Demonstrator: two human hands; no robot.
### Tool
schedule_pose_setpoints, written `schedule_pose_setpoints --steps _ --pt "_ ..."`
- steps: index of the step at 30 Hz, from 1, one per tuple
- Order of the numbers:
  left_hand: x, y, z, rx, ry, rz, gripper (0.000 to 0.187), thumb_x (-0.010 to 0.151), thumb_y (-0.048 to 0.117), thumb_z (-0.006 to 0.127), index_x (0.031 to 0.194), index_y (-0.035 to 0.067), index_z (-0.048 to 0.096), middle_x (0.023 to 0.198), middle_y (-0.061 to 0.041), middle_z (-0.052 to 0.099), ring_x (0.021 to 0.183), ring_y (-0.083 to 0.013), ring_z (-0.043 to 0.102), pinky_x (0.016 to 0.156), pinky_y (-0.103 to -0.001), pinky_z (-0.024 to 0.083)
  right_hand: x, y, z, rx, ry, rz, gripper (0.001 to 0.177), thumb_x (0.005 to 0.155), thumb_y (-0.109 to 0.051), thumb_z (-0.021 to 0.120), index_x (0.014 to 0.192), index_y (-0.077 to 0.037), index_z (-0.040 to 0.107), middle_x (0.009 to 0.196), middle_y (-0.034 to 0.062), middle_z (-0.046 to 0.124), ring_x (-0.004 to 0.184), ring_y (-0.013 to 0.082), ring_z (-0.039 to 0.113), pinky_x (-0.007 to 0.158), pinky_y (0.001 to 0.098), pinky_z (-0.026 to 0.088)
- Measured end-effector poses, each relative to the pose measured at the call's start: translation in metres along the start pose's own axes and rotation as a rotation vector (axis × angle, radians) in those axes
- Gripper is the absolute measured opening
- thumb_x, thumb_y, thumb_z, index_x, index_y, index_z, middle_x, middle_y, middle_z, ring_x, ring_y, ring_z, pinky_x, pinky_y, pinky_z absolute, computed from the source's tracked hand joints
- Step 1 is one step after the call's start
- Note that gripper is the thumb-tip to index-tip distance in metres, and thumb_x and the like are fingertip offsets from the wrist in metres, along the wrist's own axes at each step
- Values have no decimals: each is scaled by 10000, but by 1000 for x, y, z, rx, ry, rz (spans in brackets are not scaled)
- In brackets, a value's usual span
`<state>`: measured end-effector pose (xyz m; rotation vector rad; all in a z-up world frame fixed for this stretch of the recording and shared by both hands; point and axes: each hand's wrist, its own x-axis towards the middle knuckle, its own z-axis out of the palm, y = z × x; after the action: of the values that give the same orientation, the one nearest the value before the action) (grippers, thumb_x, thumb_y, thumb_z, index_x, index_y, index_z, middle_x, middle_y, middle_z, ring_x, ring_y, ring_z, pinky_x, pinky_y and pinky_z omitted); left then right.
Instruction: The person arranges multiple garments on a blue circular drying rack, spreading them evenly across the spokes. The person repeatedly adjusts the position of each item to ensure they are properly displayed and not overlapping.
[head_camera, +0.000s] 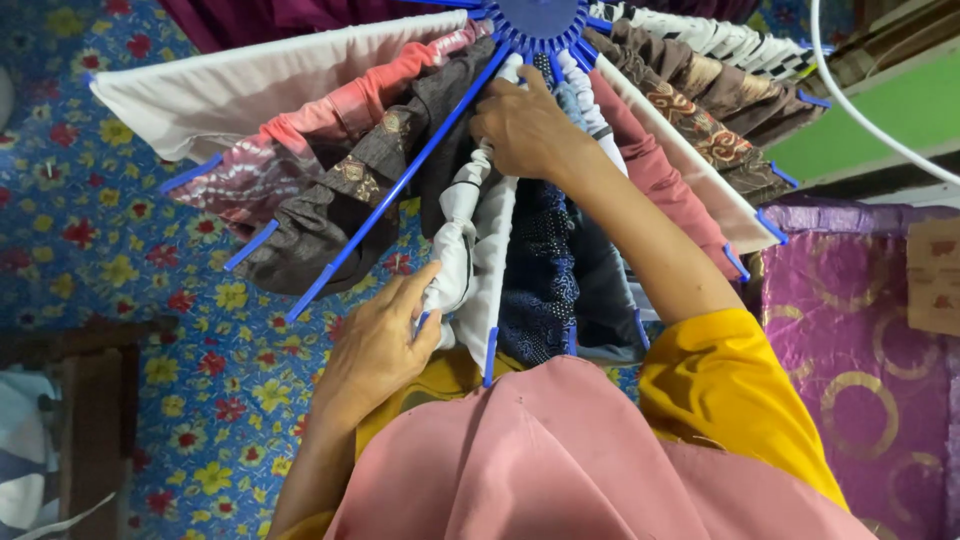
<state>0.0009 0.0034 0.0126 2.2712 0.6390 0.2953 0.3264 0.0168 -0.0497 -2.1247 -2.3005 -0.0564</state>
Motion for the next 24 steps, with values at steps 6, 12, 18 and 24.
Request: schedule_pose_setpoints --steps 6,12,18,24 --pt "-12 -6 -8 3 -66 -133 633 857 310 743 1436 129 561 956 -60 676 729 -254 666 653 -386 533 5 -1 -10 45 -99 6 291 728 -78 699 976 -204 783 1020 -45 750 1078 233 565 1045 588 286" --pt "-38 -17 -10 188 -214 -201 928 738 443 840 1527 200 416 1137 -91 596 803 -314 692 669 -455 561 -26 -22 -42 156 138 -55 386 771 48 680 1080 -166 765 1212 24 707 1290 334 571 1156 699 199" --pt "-52 -18 -5 81 -56 -83 410 830 146 690 1230 115 606 929 -69 666 604 -304 647 555 -452 502 -35 -56 -31 151 108 -138 169 839 -60 617 956 -143 707 1038 16 677 1178 253 581 1161 548 305" --pt "-55 -11 -27 -24 11 -23 403 821 112 749 1208 87 638 853 -44 656 522 -215 569 491 -394 466 -41 -81 -55 224 96 -127 384 753 -11 603 1091 -175 686 1198 49 624 1205 296 555 1113 764 236"
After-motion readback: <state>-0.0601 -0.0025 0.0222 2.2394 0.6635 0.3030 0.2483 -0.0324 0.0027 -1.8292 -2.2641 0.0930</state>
